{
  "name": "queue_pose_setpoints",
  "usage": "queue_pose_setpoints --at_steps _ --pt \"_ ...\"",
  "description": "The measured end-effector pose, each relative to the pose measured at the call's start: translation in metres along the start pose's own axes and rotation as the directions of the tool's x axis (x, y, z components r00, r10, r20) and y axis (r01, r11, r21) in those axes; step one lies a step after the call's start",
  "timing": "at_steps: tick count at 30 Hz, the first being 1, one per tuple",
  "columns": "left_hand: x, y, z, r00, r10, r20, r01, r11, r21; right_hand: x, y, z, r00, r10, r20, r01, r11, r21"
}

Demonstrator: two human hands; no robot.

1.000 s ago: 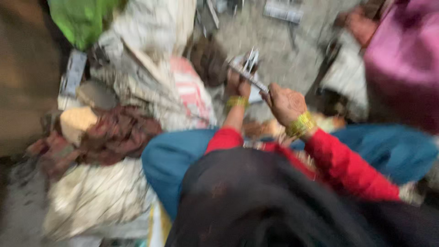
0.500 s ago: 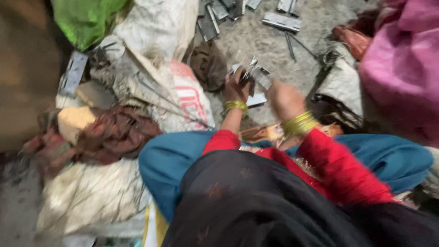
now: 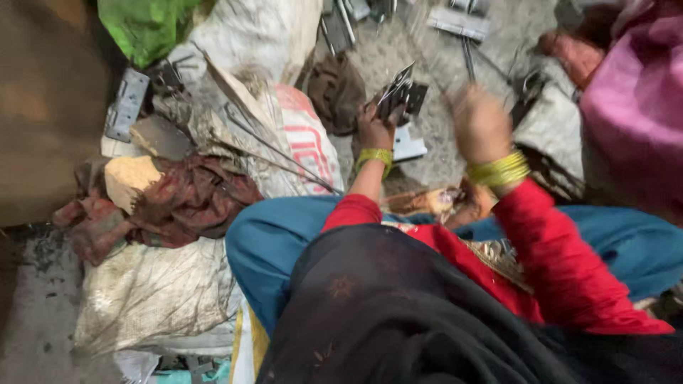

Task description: The person sits on the floor and assembles metal door hinges by hand, using a hammer to secure the components. The person repeatedly picks up hinge parts, aligns them, and strikes them with a hammer.

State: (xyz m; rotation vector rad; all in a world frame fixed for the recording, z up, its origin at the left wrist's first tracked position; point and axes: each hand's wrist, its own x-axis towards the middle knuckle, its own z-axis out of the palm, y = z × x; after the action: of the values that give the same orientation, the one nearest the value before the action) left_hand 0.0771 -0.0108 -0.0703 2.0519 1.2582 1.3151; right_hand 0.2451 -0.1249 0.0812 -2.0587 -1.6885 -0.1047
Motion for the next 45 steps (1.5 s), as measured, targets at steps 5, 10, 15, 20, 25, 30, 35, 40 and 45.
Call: queue_pose_setpoints --at_steps 5,10,15,20,25,30,35,40,45 --pt "-0.002 0.015 -0.005 0.964 -0.227 0.139 0.253 0.944 -0.212 0.013 0.038 -0.001 0.969 -0.209 -0.134 0.175 0.957 -0.231" --pt "0.003 0.018 -0.004 0.987 -0.150 0.062 0.158 0.972 -0.172 -0.024 -0.022 0.023 0.874 0.204 0.441 -0.177 0.979 -0.103" --pt "-0.003 0.013 0.004 0.982 -0.182 0.045 0.187 0.962 -0.200 0.003 -0.001 -0.032 0.993 -0.114 -0.034 0.119 0.968 0.223" --pt "-0.009 0.007 0.000 0.970 -0.227 0.090 0.239 0.959 -0.152 0.015 -0.009 -0.042 0.965 0.106 -0.238 0.034 0.854 0.519" --pt "-0.004 0.005 -0.001 0.966 -0.208 0.153 0.205 0.978 0.038 -0.006 -0.066 -0.023 0.951 0.045 0.305 -0.067 0.996 0.064" --pt "-0.006 0.006 0.000 0.981 -0.173 0.091 0.190 0.950 -0.247 0.019 -0.030 -0.044 0.981 -0.023 -0.195 0.071 0.967 0.245" --pt "-0.007 0.006 0.003 0.985 -0.125 0.115 0.143 0.975 -0.168 0.006 -0.043 -0.020 0.976 -0.202 -0.087 0.197 0.978 -0.064" --pt "0.000 0.008 0.006 0.991 -0.102 0.082 0.109 0.990 -0.094 -0.012 -0.042 -0.022 0.996 -0.085 0.034 0.084 0.996 0.030" --pt "-0.005 0.010 -0.002 0.982 -0.086 0.170 0.110 0.985 -0.135 -0.004 -0.032 -0.012 0.997 0.061 -0.045 -0.054 0.990 0.133"
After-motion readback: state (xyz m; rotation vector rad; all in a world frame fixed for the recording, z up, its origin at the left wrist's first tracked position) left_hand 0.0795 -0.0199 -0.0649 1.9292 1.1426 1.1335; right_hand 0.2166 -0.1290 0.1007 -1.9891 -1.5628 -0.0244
